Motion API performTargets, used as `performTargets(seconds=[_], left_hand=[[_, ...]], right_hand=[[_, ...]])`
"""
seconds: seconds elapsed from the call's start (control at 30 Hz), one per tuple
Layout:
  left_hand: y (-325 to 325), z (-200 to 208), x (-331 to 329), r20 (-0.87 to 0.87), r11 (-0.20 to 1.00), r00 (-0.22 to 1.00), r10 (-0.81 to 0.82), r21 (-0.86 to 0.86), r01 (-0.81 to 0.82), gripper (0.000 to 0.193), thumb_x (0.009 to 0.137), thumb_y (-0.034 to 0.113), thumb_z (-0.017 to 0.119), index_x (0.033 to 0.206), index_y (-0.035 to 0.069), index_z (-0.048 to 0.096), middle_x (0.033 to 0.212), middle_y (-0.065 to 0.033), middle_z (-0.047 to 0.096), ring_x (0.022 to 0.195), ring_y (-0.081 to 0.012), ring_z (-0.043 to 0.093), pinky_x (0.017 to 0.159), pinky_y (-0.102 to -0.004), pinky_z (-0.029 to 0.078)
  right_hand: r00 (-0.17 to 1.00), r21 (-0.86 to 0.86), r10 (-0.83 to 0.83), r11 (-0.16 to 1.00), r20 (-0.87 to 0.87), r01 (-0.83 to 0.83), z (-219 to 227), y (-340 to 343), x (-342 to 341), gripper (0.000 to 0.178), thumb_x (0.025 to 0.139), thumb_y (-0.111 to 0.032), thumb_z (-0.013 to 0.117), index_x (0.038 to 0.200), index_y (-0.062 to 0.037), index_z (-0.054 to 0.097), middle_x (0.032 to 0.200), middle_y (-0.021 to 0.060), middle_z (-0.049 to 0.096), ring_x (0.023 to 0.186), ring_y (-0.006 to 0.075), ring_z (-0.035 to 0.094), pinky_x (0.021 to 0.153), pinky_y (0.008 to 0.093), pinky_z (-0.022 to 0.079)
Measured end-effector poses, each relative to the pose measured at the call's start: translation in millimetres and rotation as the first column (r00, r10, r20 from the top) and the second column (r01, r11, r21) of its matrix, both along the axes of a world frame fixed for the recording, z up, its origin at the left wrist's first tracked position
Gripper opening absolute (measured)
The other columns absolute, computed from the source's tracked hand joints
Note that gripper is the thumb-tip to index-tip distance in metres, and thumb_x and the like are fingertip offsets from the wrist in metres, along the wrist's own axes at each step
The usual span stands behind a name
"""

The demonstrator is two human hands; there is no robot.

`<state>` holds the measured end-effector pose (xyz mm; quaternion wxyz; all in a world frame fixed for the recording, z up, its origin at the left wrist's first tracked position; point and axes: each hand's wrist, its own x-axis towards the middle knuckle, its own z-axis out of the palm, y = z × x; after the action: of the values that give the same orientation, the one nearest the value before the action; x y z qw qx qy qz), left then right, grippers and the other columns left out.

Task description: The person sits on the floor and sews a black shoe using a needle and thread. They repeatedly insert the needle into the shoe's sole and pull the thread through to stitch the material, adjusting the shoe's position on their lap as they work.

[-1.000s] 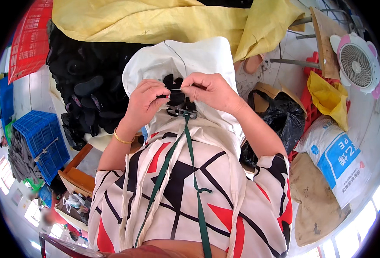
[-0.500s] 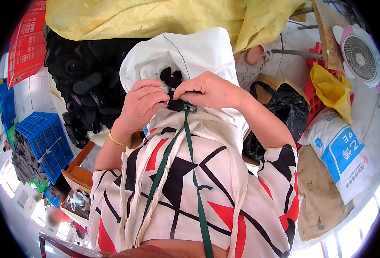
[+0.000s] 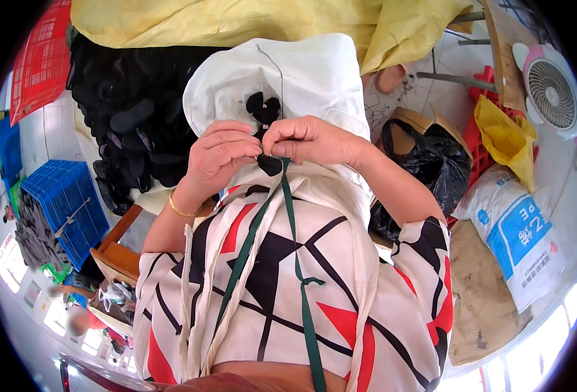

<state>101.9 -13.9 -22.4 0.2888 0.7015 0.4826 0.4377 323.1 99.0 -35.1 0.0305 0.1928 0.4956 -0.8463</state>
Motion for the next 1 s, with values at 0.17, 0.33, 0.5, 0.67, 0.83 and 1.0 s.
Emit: performTargets(seconds=[0.17, 0.33, 0.5, 0.67, 0.83, 1.0], left_hand=[[-4.8, -0.6, 2.5, 0.036, 1.0, 0.999, -0.018, 0.006, 0.018, 0.027, 0.07, 0.005, 0.082, 0.095, 0.008, 0.072, 0.094, -0.004, 0.072, 0.096, -0.0271, 0.067, 0.083, -0.0348, 0.056], [-6.3, -1.3, 5.5, 0.031, 1.0, 0.999, -0.029, -0.004, 0.029, 0.022, 0.072, 0.006, 0.081, 0.092, 0.008, 0.072, 0.092, -0.0053, 0.071, 0.093, -0.027, 0.068, 0.081, -0.0348, 0.056], [-4.6, 1.3, 3.4, 0.019, 0.992, 1.0, -0.01, -0.126, 0.012, 0.022, 0.072, 0.007, 0.082, 0.092, 0.007, 0.071, 0.088, -0.0077, 0.069, 0.087, -0.0286, 0.067, 0.078, -0.0352, 0.055], [-8.6, -4.5, 2.2, 0.083, 0.951, 0.996, -0.018, -0.307, 0.043, 0.018, 0.076, 0.009, 0.079, 0.093, 0.007, 0.071, 0.086, -0.0096, 0.068, 0.081, -0.0287, 0.065, 0.072, -0.0339, 0.053], [-13.5, -11.8, 6.5, 0.149, 0.8, 0.966, 0.212, -0.595, -0.084, 0.017, 0.079, 0.012, 0.077, 0.093, 0.004, 0.072, 0.085, -0.0104, 0.068, 0.077, -0.0305, 0.063, 0.07, -0.0356, 0.052], [-12.2, -18.7, 7.6, 0.055, 0.848, 0.983, 0.176, -0.515, -0.123, 0.016, 0.079, 0.011, 0.076, 0.092, 0.003, 0.072, 0.086, -0.0122, 0.068, 0.073, -0.0312, 0.063, 0.068, -0.0364, 0.052]], right_hand=[[0.999, 0.0, 0.028, 1.0, -0.047, -0.028, -1.0, -5.1, -3.1, 0.007, 0.102, -0.011, 0.058, 0.102, -0.0071, 0.064, 0.084, -0.0053, 0.056, 0.073, 0.0046, 0.049, 0.064, 0.0213, 0.044], [0.997, 0.064, 0.08, 0.995, 0.01, -0.08, 1.6, -7.2, -3.4, 0.011, 0.102, -0.016, 0.059, 0.105, -0.0054, 0.06, 0.08, -0.0042, 0.054, 0.07, 0.0054, 0.05, 0.064, 0.022, 0.045], [0.996, 0.117, 0.033, 0.992, 0.087, -0.043, 15.1, -2.1, -8.0, 0.032, 0.101, -0.018, 0.06, 0.128, -0.0052, 0.051, 0.074, -0.0039, 0.05, 0.067, 0.0056, 0.045, 0.061, 0.0222, 0.04], [0.985, 0.315, 0.084, 0.94, 0.149, -0.128, 25.5, -2.6, -18.4, 0.041, 0.097, -0.021, 0.063, 0.131, -0.0044, 0.047, 0.07, 0.0033, 0.055, 0.066, 0.0139, 0.053, 0.063, 0.0295, 0.045], [0.994, 0.753, -0.08, 0.658, 0.07, 0.0, 8.1, -3.3, -20.8, 0.026, 0.091, -0.022, 0.067, 0.111, -0.0058, 0.06, 0.077, 0.007, 0.063, 0.074, 0.0267, 0.063, 0.064, 0.0373, 0.05], [0.997, 0.993, 0.043, 0.097, -0.07, 0.066, 4.0, -12.4, -32.6, 0.016, 0.08, -0.022, 0.073, 0.09, -0.0115, 0.066, 0.078, 0.0042, 0.059, 0.081, 0.0236, 0.063, 0.06, 0.0365, 0.051]])
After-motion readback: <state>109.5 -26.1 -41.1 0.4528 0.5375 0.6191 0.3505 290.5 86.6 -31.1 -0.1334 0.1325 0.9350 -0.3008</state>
